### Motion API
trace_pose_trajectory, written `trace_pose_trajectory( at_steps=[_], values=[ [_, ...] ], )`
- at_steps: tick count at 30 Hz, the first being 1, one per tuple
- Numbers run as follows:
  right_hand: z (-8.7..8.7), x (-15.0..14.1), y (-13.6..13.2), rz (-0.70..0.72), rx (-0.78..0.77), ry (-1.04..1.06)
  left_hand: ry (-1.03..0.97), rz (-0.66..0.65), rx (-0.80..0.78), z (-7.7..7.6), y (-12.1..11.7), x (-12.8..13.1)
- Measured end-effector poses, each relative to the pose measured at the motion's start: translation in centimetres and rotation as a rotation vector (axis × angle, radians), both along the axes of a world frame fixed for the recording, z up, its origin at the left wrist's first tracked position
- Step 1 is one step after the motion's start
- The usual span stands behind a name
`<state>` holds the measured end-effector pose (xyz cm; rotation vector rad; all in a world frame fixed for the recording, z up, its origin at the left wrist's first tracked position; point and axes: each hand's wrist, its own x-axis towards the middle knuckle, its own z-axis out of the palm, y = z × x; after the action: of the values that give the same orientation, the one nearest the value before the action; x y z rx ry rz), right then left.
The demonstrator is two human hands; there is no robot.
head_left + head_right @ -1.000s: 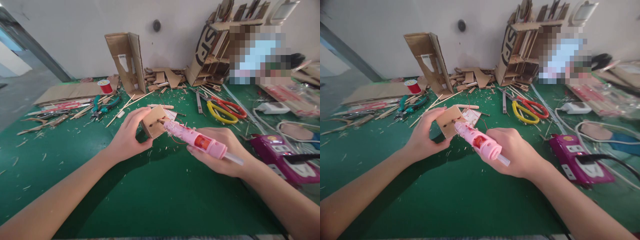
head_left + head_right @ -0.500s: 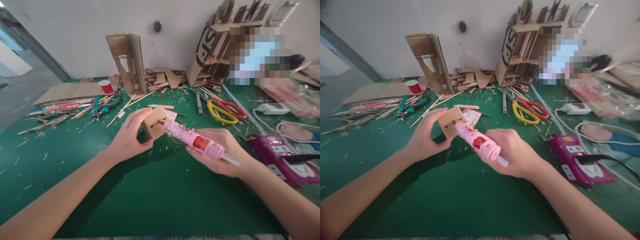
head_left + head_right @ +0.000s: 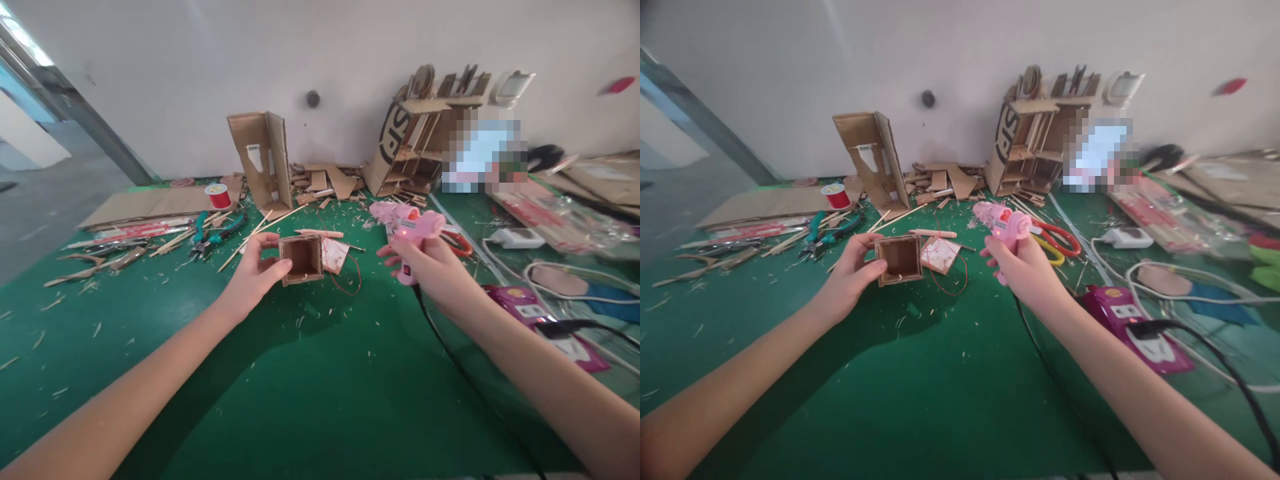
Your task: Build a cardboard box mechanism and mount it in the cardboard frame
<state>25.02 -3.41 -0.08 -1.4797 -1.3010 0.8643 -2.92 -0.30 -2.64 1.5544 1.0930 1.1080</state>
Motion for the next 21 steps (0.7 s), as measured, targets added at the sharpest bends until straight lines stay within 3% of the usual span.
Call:
trace_pose_trajectory(
  at_steps=[2,4,7,9,14,21],
  values=[
    [-0.2,0.2,1.5,-0.010,-0.024,-0.098,-0.134,-0.014,-0.105,0.2,0.1,0.2],
    [-0.6,0.3,3.0,-0.010,0.048,-0.303,-0.202,-0.046,-0.184,0.5,0.0,0.3],
    [-1.4,0.0,4.8,-0.031,0.131,-0.631,-0.209,-0.082,-0.251,0.9,-0.4,0.6],
    [-2.0,-0.3,5.8,-0.071,0.097,-0.760,-0.208,-0.089,-0.258,1.0,-0.5,0.6],
    [-3.1,-0.5,7.3,-0.090,0.032,-0.815,-0.204,-0.095,-0.265,1.0,-0.6,0.6],
    [-2.9,-0.3,8.1,-0.089,0.035,-0.904,-0.208,-0.101,-0.295,0.7,-0.5,0.7]
  ],
)
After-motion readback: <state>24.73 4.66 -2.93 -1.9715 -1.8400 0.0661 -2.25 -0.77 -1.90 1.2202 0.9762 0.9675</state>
